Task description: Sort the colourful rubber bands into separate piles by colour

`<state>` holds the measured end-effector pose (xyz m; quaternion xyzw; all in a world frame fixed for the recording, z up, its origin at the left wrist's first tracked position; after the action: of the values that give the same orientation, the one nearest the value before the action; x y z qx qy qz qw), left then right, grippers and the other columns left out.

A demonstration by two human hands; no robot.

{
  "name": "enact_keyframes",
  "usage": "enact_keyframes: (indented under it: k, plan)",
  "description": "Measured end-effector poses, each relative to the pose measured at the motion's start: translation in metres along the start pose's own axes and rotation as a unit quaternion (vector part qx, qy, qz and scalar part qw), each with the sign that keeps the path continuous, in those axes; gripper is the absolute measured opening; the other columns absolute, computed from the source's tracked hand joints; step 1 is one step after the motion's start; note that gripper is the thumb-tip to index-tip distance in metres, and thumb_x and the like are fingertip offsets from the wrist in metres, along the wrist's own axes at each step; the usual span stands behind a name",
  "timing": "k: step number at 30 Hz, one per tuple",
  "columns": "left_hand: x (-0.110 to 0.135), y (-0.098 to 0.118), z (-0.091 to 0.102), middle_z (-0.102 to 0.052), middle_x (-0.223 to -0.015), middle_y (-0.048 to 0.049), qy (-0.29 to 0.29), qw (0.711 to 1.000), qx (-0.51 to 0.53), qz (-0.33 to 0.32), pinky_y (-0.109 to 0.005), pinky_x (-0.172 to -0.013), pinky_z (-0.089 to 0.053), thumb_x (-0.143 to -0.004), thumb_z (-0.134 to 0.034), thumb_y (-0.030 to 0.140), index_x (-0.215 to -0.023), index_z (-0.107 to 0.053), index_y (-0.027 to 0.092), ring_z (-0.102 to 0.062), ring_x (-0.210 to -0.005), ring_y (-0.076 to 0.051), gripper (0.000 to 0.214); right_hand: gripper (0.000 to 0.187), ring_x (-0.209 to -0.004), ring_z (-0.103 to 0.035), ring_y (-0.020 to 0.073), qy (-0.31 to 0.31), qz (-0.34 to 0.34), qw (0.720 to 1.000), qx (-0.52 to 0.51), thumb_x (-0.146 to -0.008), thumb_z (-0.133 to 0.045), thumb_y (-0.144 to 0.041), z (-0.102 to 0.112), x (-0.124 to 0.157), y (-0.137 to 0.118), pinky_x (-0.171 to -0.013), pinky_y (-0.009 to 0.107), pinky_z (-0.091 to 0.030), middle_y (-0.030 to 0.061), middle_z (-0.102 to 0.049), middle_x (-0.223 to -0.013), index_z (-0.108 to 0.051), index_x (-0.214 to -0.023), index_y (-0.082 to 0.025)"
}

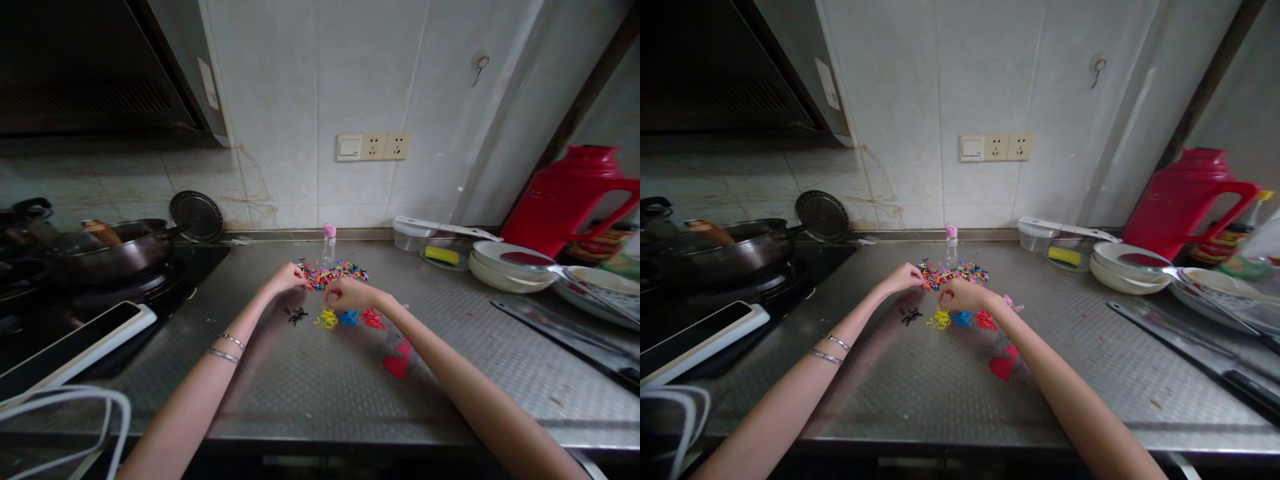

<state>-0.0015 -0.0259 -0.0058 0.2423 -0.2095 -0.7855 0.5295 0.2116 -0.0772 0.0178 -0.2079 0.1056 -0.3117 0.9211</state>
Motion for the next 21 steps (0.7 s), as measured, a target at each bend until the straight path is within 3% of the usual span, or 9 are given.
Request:
enact_keyframes:
  k: [6,11,18,21]
  plan:
    - [-0.002,-0.007,-0.006,-0.059,-0.053,-0.0013,-0.049,0.999,-0.003,0.005,-0.021,-0.049,-0.031,-0.061,-0.06,0.035,-0.061,-0.067,0.01,-0.046,-0.049,-0.01,0.026,0.018,-0.055,-0.043,0.0068,0.063,0.021,0.998,-0.011,-0.068,-0.048,-0.014,0.009,0.002,0.003,-0.052,0.017,-0.031,-0.0011,-0.056,-0.063,-0.064,-0.076,-0.014]
    - [-0.003,-0.003,0.0,-0.06,-0.056,-0.0022,-0.02,1.0,0.013,0.006,-0.022,-0.052,-0.033,-0.062,-0.06,0.032,-0.064,-0.068,0.01,-0.048,-0.051,-0.011,0.024,0.02,-0.05,-0.04,0.0069,0.104,-0.022,0.994,0.003,-0.071,-0.045,-0.018,0.015,0.003,0.02,-0.049,0.018,-0.029,-0.0018,-0.053,-0.056,-0.064,-0.076,-0.013]
    - [-0.001,0.001,0.019,-0.065,-0.066,-0.0062,0.051,0.998,0.033,0.025,-0.022,-0.056,-0.038,-0.063,-0.06,0.028,-0.073,-0.069,0.009,-0.054,-0.058,-0.013,0.023,0.02,-0.054,-0.046,0.0084,0.156,-0.074,0.983,0.07,-0.072,-0.048,-0.022,0.018,0.007,0.037,-0.051,0.018,-0.029,-0.0007,-0.056,-0.061,-0.065,-0.083,-0.016]
    - [0.001,0.01,0.022,-0.066,-0.067,-0.0059,0.013,0.999,0.043,-0.001,-0.022,-0.057,-0.037,-0.064,-0.06,0.028,-0.074,-0.07,0.01,-0.054,-0.059,-0.012,0.023,0.02,-0.06,-0.051,0.0102,0.157,-0.118,0.974,0.111,-0.072,-0.05,-0.024,0.013,0.008,0.038,-0.052,0.018,-0.03,0.0007,-0.061,-0.069,-0.064,-0.085,-0.02]
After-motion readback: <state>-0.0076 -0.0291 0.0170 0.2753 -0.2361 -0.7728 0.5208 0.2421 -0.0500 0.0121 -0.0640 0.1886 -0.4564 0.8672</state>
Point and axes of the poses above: each hand's wrist, its own x-axis away from the middle knuckle, its own z-axis out of the back of the hand, y = z × x, the point moved 1 cm from there along -x, towards the middle knuckle
